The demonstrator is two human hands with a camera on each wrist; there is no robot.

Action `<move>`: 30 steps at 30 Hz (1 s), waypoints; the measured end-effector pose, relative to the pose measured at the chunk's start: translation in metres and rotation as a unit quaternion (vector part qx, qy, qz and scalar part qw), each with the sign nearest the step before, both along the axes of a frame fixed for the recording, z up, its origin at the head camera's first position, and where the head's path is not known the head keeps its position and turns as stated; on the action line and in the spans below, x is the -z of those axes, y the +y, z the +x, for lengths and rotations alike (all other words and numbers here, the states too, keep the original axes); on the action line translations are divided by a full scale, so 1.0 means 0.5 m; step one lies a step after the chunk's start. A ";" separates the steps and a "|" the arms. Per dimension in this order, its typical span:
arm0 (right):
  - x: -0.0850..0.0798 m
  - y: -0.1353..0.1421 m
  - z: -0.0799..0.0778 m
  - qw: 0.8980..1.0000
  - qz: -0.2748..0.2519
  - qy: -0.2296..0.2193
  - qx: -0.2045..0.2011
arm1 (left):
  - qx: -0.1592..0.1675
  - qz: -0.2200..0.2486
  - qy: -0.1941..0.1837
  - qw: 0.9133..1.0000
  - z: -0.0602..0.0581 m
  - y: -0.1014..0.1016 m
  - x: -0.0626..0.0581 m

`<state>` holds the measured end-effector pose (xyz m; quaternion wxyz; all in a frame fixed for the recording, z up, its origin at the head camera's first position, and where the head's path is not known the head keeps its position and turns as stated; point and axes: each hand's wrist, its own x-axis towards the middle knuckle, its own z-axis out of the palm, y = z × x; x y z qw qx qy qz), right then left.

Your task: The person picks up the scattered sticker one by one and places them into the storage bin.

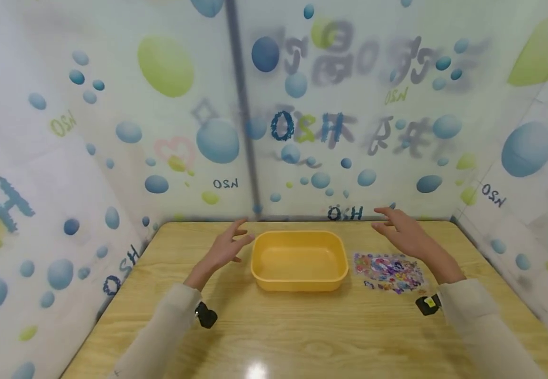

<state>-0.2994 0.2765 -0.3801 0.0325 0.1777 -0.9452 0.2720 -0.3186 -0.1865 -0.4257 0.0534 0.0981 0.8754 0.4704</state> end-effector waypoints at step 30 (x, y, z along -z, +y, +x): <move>0.151 0.116 0.022 0.983 0.035 -0.111 0.140 | -0.030 0.088 -0.046 0.995 0.034 0.063 0.090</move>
